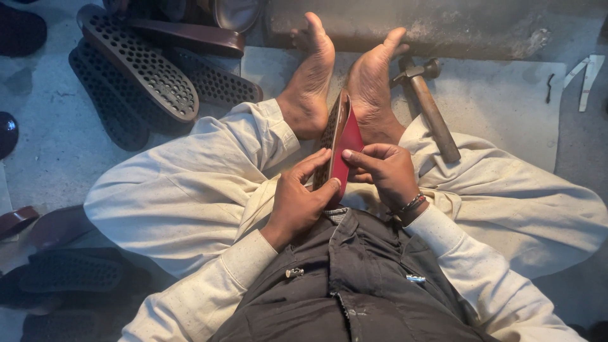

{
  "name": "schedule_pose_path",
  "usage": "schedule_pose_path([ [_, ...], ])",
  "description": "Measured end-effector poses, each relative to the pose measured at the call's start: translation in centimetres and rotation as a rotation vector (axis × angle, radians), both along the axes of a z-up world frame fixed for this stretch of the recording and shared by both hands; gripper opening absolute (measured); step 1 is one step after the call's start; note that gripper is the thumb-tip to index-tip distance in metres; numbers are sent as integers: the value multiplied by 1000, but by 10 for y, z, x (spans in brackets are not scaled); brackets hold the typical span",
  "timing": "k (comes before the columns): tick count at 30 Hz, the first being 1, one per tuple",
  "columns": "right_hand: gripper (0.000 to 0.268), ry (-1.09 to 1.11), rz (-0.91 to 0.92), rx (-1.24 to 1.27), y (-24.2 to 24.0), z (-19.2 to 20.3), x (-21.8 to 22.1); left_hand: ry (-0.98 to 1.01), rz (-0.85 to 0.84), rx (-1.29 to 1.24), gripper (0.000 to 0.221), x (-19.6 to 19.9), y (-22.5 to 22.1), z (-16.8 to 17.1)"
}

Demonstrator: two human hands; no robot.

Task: Assembling a red sandal by fitting the upper to the sole and using a hammer to secure the components.

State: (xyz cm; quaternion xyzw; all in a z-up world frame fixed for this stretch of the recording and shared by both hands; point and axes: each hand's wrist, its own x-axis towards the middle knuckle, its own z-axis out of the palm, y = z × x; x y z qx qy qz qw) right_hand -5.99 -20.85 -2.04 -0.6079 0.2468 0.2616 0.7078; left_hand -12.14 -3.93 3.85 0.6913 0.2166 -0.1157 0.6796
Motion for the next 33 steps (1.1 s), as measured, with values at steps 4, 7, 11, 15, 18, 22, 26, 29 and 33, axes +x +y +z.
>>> schedule_pose_path([
  [4,25,25,-17,2,4,4,2,8,10,1,54,-1,-1,-4],
  [7,26,45,-12,-15,5,4,3,8,31,-4,55,0,-1,-5],
  [11,29,66,-17,-31,8,3,4,-8,44,12,54,-1,-2,-13],
  [15,31,91,-26,-44,11,-3,8,-47,79,130,49,2,-3,-37],
  [18,35,92,-39,-57,9,-26,10,-68,134,160,58,18,-4,-64],
  [22,37,110,-17,-98,11,-6,11,-167,102,94,53,38,0,-77],
  [26,43,-91,132,-366,2,15,20,-206,-3,152,47,38,15,-64],
  [29,30,-601,223,-564,-10,18,29,-248,-64,177,46,31,21,-53],
  [33,27,-1202,583,-548,-9,33,38,-244,-143,199,44,22,24,-51],
])
